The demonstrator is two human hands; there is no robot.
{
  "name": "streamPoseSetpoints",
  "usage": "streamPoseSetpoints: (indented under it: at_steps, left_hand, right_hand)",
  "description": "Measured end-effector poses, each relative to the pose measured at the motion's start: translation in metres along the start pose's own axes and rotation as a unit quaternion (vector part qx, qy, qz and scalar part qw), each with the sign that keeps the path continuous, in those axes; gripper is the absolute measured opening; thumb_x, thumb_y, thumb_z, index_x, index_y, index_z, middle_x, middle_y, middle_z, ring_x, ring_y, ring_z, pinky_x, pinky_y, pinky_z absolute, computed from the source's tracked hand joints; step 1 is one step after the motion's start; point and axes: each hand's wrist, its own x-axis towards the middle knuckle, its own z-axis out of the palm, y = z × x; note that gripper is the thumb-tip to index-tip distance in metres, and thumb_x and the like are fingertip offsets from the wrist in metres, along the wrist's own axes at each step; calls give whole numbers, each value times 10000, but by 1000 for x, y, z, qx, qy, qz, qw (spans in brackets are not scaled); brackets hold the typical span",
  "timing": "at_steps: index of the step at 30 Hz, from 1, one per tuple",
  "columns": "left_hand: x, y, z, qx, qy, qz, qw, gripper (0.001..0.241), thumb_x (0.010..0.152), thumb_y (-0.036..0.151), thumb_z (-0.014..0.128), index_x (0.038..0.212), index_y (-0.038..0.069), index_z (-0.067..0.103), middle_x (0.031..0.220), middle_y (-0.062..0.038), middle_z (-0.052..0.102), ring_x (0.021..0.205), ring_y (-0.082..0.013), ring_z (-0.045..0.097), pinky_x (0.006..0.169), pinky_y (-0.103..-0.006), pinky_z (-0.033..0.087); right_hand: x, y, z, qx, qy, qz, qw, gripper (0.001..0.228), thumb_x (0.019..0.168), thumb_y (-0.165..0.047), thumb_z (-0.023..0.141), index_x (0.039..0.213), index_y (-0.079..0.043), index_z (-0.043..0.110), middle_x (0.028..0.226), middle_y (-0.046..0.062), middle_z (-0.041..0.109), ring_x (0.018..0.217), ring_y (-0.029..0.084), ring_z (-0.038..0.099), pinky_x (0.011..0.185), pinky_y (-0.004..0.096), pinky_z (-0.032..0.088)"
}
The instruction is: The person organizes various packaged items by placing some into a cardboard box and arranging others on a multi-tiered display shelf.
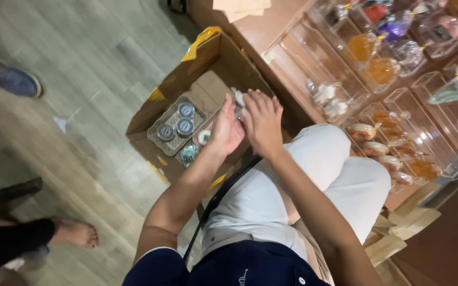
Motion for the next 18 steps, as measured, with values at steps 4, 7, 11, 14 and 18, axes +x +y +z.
streamPoseSetpoints:
  at_steps: [4, 7, 11, 14, 18]
  left_hand:
    - [-5, -21, 23, 10, 9, -12, 1000, 649, 1002, 659, 485, 1399, 156, 588, 1359, -110, 639, 1163, -277, 639, 982, -443, 574]
    - [-17, -39, 51, 13, 26, -26, 999, 671, 1009, 646, 477, 1396, 107, 576, 1263, -101, 666, 1065, -243, 668, 913, -386, 596]
    - [-4, -77, 73, 41, -39, -44, 997, 612, 1012, 651, 503, 1392, 176, 567, 1276, -63, 655, 1075, -205, 668, 928, -384, 600]
    - [-1, -105, 95, 69, -45, -62, 995, 602, 1011, 660, 510, 1381, 191, 589, 1272, -73, 661, 1062, -212, 662, 918, -381, 591]
    - [0, -137, 107, 143, -47, -81, 985, 664, 1005, 690, 485, 1414, 178, 588, 1309, -84, 653, 1073, -227, 644, 931, -401, 577]
  right_hand:
    - [-38, -13, -23, -22, 7, -18, 1000, 514, 1112, -442, 347, 1511, -145, 477, 1582, 99, 450, 1485, 281, 368, 1188, 558, 200]
    - [-55, 13, -31, -34, 10, -6, 999, 513, 1110, -450, 331, 1526, -181, 464, 1609, 73, 426, 1493, 262, 359, 1192, 557, 177]
    - [-74, 46, -50, -38, 64, 85, 994, 480, 1112, -396, 391, 1516, -154, 480, 1575, 87, 450, 1470, 286, 380, 1180, 551, 206]
    - [-102, 37, -73, -59, 94, 99, 989, 496, 1113, -412, 368, 1520, -152, 479, 1583, 95, 444, 1464, 296, 398, 1180, 553, 208]
    - [-127, 57, -98, -93, 104, 117, 983, 506, 1095, -456, 389, 1512, -194, 503, 1570, 78, 474, 1460, 285, 406, 1185, 579, 183]
